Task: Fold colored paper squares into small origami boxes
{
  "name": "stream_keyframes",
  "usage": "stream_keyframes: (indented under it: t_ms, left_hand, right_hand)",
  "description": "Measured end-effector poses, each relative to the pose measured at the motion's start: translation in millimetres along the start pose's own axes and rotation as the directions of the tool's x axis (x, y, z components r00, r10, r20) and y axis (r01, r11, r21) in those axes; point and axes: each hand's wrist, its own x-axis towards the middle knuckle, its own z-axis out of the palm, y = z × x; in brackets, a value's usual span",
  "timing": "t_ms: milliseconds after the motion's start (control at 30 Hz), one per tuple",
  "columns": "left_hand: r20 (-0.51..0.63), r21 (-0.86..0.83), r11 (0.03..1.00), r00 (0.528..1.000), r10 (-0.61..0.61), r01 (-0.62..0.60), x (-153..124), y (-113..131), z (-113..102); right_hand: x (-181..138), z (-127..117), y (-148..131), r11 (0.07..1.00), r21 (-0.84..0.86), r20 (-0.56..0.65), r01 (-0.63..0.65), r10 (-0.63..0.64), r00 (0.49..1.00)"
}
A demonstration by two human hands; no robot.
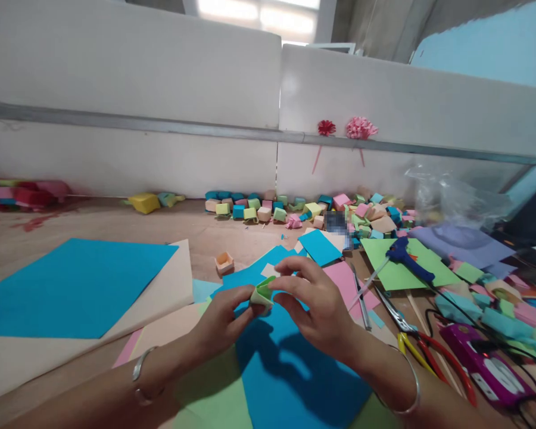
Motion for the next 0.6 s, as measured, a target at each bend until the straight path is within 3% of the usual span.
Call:
stream_keyframes:
  t_ms: [200,333,467,600]
  left_hand:
    - [0.012,-0.025,0.997,0.998,0.069,-0.069,1,7,-9]
    - [0.178,-0.253,0.967,0.984,0.018,0.028,1,11,-12]
    - [0.360,-0.316,0.943,0.933,0.012,0.109,3,12,-18]
    - [0.556,-0.303,0.919,0.830,-0.045,0.252,3,11,-22]
  right_hand:
    - [4,-3,-2,0.987,0.140,0.073,-0.077,0.068,0.995]
    - [5,-6,-4,0.975,0.194,0.087,-0.106,0.091,0.992]
    - [7,-11,-6,0.973,0.174,0.177,-0.150,0.119,0.977]
    - [6,-17,-5,0.989,0.088,0.321,-0.123,0.089,0.943]
